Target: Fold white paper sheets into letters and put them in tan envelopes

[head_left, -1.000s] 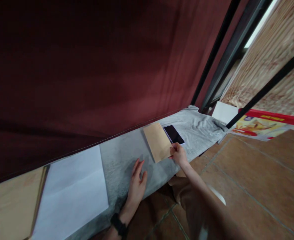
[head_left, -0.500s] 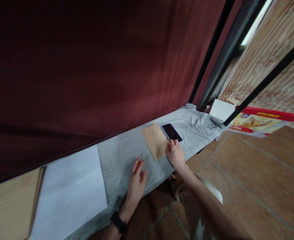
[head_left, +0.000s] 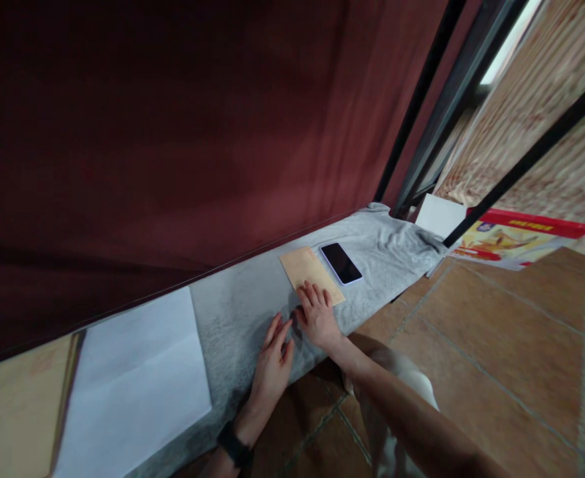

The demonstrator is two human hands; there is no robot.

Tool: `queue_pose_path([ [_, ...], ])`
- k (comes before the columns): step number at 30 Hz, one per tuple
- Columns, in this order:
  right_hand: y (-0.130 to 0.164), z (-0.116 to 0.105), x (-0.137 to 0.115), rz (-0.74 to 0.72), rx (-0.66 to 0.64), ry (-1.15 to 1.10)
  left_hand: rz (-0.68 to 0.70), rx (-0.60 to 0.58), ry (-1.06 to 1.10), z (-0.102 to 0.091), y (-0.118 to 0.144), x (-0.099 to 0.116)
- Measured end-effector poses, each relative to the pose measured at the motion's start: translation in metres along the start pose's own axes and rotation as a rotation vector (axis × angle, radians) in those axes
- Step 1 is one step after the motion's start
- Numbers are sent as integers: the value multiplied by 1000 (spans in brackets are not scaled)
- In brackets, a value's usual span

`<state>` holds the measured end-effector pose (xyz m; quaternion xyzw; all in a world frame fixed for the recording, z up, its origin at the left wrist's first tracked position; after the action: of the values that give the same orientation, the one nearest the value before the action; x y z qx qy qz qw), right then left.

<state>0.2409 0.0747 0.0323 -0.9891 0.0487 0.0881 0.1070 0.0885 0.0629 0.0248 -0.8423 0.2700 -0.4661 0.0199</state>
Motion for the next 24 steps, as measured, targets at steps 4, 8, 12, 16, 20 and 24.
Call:
queue_pose_path([
  [4,-7,4,10,60,15,21,8,-20,-10,3,1,1],
  [8,-11,6,16,88,22,27,-4,-42,-19,3,2,2],
  [12,-15,9,21,112,15,2,-21,-67,-28,2,2,4],
  [16,-17,8,23,135,20,-9,-19,-80,-32,1,3,5],
  [20,-18,5,24,163,32,-3,-15,-90,-39,2,4,6],
  [24,-16,3,24,155,45,27,-16,-90,-60,0,5,7],
])
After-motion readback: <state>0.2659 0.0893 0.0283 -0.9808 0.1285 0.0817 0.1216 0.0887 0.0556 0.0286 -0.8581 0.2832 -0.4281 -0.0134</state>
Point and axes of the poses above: each hand's wrist, its own y-axis away from the middle knuckle, its own z-axis out of the palm, x = y × z, the point moved 5 cm from there along -y, towards the middle knuckle, and after that the axes turned 6 degrees about y, right-handed, at the moved point
